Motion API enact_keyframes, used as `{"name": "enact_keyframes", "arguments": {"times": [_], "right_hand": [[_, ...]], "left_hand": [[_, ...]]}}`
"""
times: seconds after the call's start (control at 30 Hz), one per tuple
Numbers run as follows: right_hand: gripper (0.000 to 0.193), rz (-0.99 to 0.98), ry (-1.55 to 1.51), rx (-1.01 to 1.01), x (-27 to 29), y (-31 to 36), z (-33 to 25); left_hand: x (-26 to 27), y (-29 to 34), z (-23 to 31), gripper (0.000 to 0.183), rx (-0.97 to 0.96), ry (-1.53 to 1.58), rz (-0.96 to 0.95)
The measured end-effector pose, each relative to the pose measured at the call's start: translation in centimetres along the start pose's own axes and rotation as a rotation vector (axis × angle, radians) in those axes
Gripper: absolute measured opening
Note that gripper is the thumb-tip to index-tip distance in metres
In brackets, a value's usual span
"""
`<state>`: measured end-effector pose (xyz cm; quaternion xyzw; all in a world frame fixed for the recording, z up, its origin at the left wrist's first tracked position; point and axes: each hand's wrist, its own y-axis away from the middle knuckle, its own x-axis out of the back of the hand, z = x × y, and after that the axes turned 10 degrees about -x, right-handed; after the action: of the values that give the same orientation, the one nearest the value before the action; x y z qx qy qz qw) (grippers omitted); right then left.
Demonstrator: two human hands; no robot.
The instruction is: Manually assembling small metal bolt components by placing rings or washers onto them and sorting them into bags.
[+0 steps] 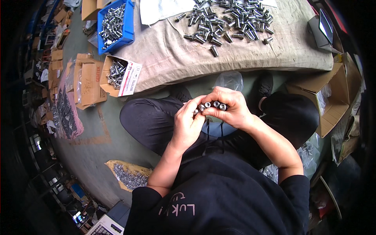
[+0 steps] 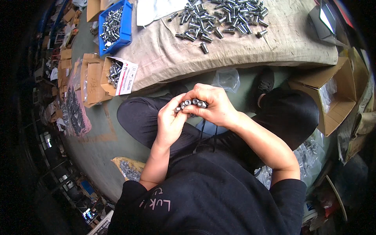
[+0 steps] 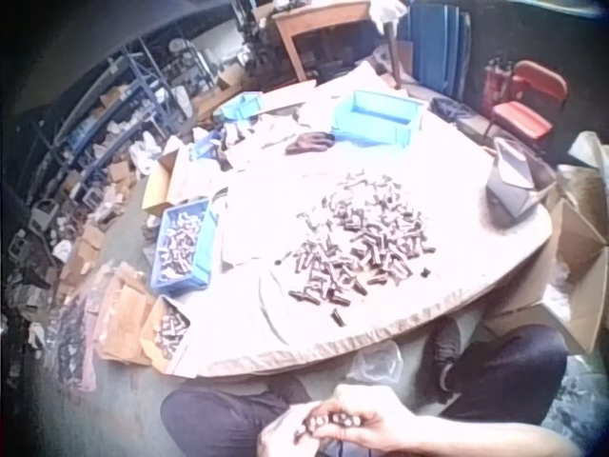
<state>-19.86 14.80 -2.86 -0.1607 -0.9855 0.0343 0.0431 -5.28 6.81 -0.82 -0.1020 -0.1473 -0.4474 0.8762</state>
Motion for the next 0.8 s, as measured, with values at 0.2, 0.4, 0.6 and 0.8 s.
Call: {"name": "enact_keyframes", "arguments": {"times": [0.2, 0.4, 0.6, 0.8], "right_hand": [[0.02, -0.044, -0.048, -0.075, 0.1, 0.0, -0.4], [0.015, -0.146, -0.1, -0.163, -0.1, 0.3, -0.3], [0.01, -0.136, -0.223, -0.191, 0.0, 0.3, -0.3], [0.013, -0.04, -0.183, -0.233, -0.3, 0.6, -0.2]], "left_hand": [[1.0, -0.1, 1.4, 0.031, 0.134, -0.072, -0.137], [1.7, -0.5, 2.1, 0.034, 0.065, -0.256, -0.168], [1.9, -0.7, 2.2, 0.034, -0.081, -0.237, -0.207], [1.1, -0.2, -0.3, 0.026, 0.174, 0.306, -0.246]]}}
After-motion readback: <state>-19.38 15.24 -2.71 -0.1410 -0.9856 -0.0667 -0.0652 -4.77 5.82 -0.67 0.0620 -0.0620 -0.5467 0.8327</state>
